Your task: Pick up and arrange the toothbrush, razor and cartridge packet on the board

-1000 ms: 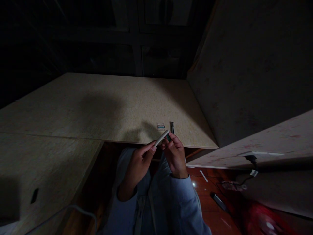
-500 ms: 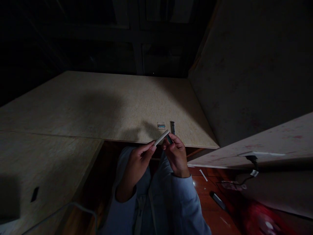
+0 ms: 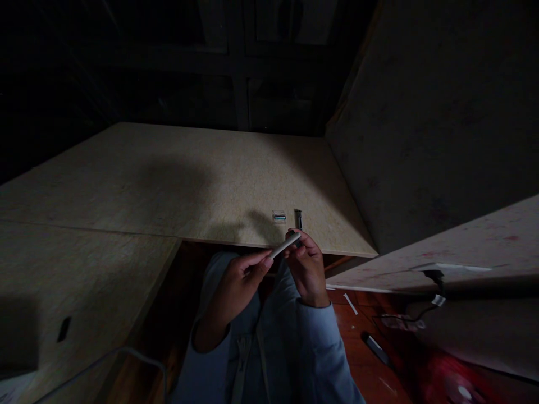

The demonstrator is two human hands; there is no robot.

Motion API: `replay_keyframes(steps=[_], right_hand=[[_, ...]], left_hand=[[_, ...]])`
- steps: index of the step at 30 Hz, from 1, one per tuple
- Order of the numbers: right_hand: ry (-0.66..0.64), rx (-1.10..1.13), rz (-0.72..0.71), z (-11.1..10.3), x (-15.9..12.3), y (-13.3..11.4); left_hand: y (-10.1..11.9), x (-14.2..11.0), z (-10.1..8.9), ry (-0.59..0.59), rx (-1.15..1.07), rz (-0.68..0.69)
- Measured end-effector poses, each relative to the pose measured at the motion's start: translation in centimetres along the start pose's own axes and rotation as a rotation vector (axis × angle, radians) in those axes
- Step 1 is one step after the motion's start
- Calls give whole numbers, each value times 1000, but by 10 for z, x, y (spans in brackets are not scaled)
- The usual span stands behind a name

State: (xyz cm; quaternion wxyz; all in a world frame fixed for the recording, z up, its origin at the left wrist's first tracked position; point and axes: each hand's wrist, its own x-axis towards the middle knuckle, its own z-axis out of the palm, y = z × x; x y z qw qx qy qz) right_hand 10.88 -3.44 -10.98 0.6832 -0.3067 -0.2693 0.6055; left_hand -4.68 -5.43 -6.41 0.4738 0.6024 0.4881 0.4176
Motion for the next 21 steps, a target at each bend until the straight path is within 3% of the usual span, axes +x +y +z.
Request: replay_keyframes(steps=[6,14,21], right_hand=[[-6,3,14,1,-1,2],[52,28,9,-3,0,0],[12,67,15,2,-2,-1]], left_hand=[[-1,4,5,144,92,-3],[1,-1,3,-96,-43,-15],[-4,5,8,107,56,-5]])
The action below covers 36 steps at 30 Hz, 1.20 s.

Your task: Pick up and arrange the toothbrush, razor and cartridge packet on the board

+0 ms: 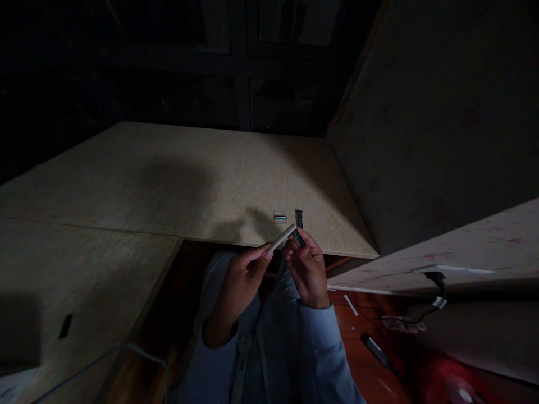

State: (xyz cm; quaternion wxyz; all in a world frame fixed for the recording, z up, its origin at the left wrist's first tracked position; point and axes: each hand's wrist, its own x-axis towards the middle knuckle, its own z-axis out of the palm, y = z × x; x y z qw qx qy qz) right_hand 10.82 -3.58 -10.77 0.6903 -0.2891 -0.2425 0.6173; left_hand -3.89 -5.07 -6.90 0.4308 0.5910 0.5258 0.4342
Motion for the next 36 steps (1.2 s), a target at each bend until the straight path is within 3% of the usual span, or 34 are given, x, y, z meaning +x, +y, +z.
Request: replay_keyframes(steps=[4,9,11,18,21,28,31,36], right_hand=[[-2,2,7,-2,1,2],[15,-44,20,-5,2,1],[9,-51,19,-6,1,1],[-32,-44,-13,-5,0,3],[-38,-33,-10,-4,0,2],[17,-19,14,-4,1,0],[-16,-31,9,-5,0,1],[-61,-65,-5,-3,-2,0]], left_hand=[[-1,0,2,17,19,6],[1,-3,-2,-171,-69,-4],[2,-4,-3,-191,-76,-13],[4,-2,3,38,17,-22],[4,-2,5,57,10,-23],[6,-5,3,-204,-198,-110],[5,-5,5,-155,-236,-146],[1,-1,6,23,-281,-171]])
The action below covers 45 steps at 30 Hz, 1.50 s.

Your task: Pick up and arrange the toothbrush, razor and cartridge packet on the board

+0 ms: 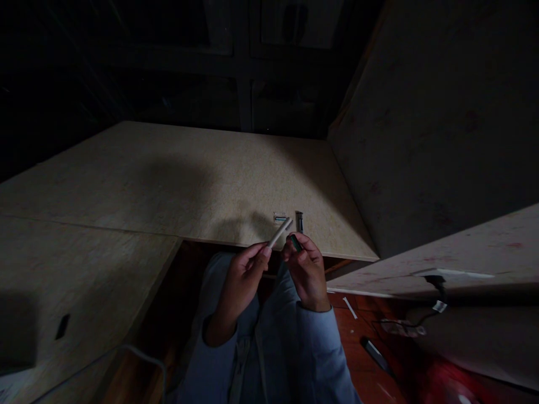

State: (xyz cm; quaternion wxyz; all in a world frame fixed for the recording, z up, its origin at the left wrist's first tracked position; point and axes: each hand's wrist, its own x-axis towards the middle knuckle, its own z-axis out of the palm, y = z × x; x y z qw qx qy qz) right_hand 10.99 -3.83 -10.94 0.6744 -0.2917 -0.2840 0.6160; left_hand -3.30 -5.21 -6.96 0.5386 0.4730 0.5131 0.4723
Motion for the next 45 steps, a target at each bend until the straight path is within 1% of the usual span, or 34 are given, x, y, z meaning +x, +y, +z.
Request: replay_keyframes(steps=[2,5,8,11,18,23,28,33,40,45], right_hand=[[8,17,-5,1,1,-1],[71,60,-1,2,4,-1],[165,80,-6,-2,8,0],[205,76,-15,-7,11,0],[229,60,-33,-13,11,-5],[280,21,-28,-16,14,-7],[294,9,-31,-23,16,-9],[329,1,-16,-30,19,-11],[329,40,18,-38,20,-13],[337,46,23,-46,20,-19]], left_hand=[[-1,1,-1,20,-36,-8],[-5,3,-1,-6,-60,-38],[-11,5,2,-35,-38,-51],[-18,7,5,-28,2,-41],[-22,12,7,44,121,-10],[-22,12,11,71,104,7],[-21,14,16,117,90,6],[-25,17,20,140,91,8],[-32,23,28,168,136,-6],[-33,30,36,167,149,4]])
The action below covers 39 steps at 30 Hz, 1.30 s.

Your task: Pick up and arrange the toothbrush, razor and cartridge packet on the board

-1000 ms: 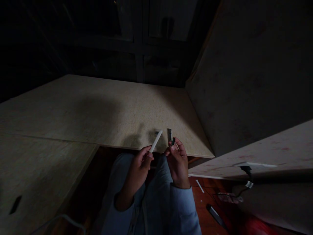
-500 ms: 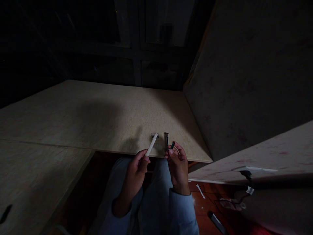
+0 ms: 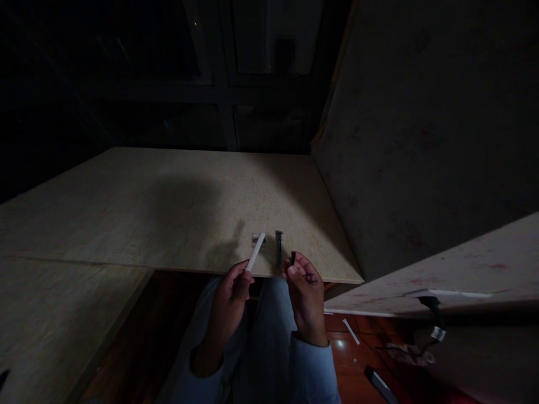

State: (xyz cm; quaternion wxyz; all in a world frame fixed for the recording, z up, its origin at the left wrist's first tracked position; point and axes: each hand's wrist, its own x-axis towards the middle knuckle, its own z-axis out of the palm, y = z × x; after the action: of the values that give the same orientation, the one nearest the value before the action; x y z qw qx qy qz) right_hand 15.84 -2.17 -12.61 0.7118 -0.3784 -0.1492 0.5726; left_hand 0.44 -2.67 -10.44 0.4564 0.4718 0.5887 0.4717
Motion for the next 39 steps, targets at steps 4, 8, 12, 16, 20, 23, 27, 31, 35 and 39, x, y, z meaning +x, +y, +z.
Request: replay_keyframes(steps=[4,8,12,16,20,23,27,31,35,39], right_hand=[[24,17,19,-5,1,-8],[24,8,29,-6,0,-16],[7,4,49,-4,0,-25],[12,-15,63,-2,3,-33],[-6,-46,35,-2,6,-41],[-13,-68,19,-1,9,-46],[-15,-133,6,2,12,-52],[10,-181,1,6,9,-53],[47,-228,-6,9,6,-46],[63,-285,-14,15,6,-35]], left_hand=[[3,5,8,-11,-20,1],[5,13,17,-19,-51,12],[5,24,26,-25,-90,34],[7,36,36,-27,-156,24],[12,45,47,-58,-199,8],[17,52,54,-104,-200,-1],[20,57,60,-124,-206,11],[17,61,57,-122,-220,-20],[12,63,45,-89,-273,-85],[8,67,25,-68,-336,-118]])
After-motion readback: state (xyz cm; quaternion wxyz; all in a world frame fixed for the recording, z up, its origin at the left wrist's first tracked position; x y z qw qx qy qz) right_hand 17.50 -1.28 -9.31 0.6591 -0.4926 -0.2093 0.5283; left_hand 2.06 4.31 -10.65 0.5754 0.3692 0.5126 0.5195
